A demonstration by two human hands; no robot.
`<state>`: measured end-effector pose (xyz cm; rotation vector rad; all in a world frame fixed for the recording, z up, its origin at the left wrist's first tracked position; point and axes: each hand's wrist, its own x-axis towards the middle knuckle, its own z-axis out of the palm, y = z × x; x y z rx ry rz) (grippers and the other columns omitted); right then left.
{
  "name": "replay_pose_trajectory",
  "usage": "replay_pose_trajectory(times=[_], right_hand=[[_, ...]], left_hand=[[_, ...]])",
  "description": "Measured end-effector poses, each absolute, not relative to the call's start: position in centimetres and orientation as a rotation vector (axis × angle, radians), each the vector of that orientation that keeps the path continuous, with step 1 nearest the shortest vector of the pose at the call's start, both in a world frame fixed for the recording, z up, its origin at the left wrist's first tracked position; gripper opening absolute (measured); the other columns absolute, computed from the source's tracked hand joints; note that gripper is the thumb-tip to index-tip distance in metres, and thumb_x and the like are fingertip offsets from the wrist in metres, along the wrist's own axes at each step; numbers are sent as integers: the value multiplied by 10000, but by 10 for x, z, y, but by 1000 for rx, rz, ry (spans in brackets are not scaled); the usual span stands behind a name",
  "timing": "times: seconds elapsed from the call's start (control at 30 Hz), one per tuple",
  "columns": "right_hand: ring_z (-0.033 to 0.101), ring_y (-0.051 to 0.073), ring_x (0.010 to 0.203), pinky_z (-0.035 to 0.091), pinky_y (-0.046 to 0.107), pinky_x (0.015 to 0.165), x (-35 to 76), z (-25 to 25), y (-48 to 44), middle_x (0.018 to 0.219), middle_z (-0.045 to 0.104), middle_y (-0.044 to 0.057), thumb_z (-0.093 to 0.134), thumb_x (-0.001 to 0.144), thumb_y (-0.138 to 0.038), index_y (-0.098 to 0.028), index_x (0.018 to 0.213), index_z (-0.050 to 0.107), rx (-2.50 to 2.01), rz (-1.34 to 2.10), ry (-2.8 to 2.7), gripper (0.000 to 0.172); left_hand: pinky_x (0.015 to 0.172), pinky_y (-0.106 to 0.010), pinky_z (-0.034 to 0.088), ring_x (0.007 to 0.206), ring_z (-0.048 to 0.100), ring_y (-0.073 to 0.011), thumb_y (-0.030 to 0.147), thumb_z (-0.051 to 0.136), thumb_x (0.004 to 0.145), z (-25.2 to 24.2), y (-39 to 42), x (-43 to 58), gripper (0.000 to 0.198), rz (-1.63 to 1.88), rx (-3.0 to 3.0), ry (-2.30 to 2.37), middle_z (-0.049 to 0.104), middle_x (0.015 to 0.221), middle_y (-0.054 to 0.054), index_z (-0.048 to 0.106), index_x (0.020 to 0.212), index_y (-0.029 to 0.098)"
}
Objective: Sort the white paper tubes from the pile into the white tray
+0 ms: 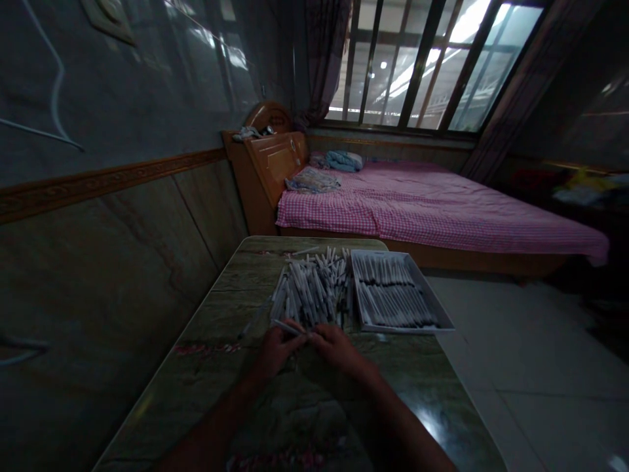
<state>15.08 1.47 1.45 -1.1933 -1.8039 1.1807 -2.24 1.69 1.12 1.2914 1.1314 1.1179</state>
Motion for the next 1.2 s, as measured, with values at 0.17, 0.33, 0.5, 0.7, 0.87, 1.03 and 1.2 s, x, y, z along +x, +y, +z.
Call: replay_pose_trajectory(times=[0.17, 0.33, 0.5, 0.7, 0.87, 1.03, 1.2], right_hand=[[343, 101, 507, 287, 208, 464, 178, 22, 2, 542, 370, -70, 522, 813, -598, -215, 634, 478, -1225, 1330, -1482, 426], [450, 142, 627, 385, 240, 595, 211, 7, -19, 629, 484, -35, 468, 860, -574, -200, 723, 564, -1399, 728, -1124, 410], [486, 157, 650, 401, 254, 623, 219, -9, -22, 653, 542, -17, 457, 861, -557, -189, 763, 589, -1437, 598, -1088, 403], [509, 161, 670, 409, 250, 629, 218, -8, -17, 665, 565, -10, 449, 875, -509, -184, 760, 595, -1402, 599, -1123, 375], [479, 146, 621, 379, 241, 588, 217, -11, -15, 642, 536, -24, 436, 887, -507, -187, 759, 585, -1420, 592, -1143, 376], [482, 139, 588, 380, 234, 568, 215, -15, -14, 619, 517, -33, 398, 917, -499, -196, 766, 565, -1417, 560, -1186, 378], [585, 157, 619, 426, 238, 603, 209, -18, -20, 674, 617, -2, 390, 949, -414, -201, 902, 593, -1394, 487, -1424, 299]], left_hand=[[711, -299, 521, 760, 679, -204, 240, 721, 679, 20, 16, -20, 182, 921, 1576, 1205, 734, 813, -33, 708, 855, 195], [874, -336, 502, 965, 668, -213, 142, 579, 800, 33, 29, 7, 214, 660, 2118, 1190, 724, 1013, -65, 701, 968, 196], [923, -363, 470, 1066, 615, -240, 55, 504, 826, 40, 50, 51, 314, 306, 2614, 1207, 688, 1067, -101, 698, 1038, 183], [860, -351, 478, 1011, 630, -247, 51, 445, 858, 36, 66, 72, 333, 41, 2802, 1213, 671, 1062, -129, 675, 1073, 156], [885, -352, 470, 1001, 631, -244, 66, 510, 849, 29, 76, 74, 243, 102, 2885, 1101, 682, 1008, -128, 672, 1005, 160], [910, -371, 472, 989, 645, -242, 110, 546, 859, 25, 70, 67, 138, 682, 2513, 1133, 702, 960, -102, 650, 898, 192], [685, -305, 544, 759, 701, -196, 309, 661, 816, 20, 50, 38, 191, 1288, 1212, 1078, 718, 844, -41, 624, 968, 200]])
